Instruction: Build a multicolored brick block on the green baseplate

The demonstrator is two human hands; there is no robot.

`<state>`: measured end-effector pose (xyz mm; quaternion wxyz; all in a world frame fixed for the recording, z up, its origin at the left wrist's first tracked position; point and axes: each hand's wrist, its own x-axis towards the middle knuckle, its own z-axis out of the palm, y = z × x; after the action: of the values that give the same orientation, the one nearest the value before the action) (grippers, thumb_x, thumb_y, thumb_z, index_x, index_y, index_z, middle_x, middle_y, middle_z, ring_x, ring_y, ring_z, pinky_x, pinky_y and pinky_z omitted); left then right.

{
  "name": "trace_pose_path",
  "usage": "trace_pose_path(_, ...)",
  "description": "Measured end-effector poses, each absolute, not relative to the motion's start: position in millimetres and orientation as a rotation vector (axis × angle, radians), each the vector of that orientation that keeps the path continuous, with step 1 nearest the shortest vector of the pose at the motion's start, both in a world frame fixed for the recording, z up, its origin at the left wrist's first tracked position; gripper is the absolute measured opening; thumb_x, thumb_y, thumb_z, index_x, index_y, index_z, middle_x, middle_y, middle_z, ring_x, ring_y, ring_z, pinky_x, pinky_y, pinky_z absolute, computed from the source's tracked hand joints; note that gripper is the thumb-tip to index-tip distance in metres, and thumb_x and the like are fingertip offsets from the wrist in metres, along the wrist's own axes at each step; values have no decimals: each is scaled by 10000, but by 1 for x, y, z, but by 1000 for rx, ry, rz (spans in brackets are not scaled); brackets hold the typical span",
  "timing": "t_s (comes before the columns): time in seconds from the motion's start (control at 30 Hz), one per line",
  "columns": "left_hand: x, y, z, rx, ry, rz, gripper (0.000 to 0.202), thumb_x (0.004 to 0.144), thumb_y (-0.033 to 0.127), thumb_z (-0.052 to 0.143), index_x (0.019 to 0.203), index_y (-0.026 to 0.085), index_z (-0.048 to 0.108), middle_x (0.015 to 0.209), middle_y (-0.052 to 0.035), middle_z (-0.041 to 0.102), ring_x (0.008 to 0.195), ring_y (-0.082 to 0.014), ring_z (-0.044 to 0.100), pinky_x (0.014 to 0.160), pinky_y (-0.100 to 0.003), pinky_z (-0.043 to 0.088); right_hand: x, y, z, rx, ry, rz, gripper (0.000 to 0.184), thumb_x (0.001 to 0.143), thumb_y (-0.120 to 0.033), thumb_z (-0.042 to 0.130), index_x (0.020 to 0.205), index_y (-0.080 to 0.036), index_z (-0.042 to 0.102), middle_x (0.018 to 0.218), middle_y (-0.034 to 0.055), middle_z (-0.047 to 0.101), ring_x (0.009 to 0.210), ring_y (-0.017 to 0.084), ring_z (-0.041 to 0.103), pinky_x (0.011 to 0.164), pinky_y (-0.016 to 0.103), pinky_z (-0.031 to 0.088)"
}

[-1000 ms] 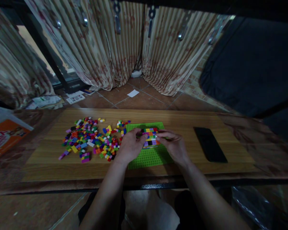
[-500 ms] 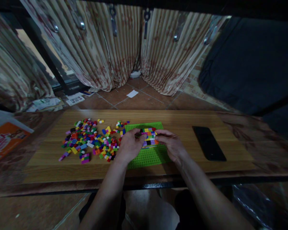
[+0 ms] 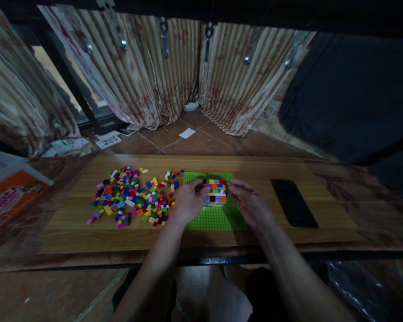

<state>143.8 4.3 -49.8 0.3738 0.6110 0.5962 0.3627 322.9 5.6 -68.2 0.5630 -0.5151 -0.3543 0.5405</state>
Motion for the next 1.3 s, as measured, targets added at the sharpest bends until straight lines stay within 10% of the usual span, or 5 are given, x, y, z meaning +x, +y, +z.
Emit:
trace_pose_path(0.6, 58, 4, -34, 832, 1621, 1678, 266, 752, 254, 590, 964, 114, 669, 824, -56, 712, 660, -134, 647, 609, -237, 515, 235, -44, -64, -1054, -2084, 662, 205, 886, -171, 526, 1001, -236, 683, 940, 57, 694, 850, 202, 663, 774, 342, 529)
trace_pose_path(1.3, 69, 1, -44, 1153, 1527, 1372, 223, 763, 287, 615, 900, 134, 702, 713, -14, 666, 596, -124, 594, 566, -225, 459, 240, -30, -51, -1137, -1865, 694, 130, 873, -226, 577, 975, -228, 657, 897, 24, 684, 796, 159, 650, 742, 291, 511)
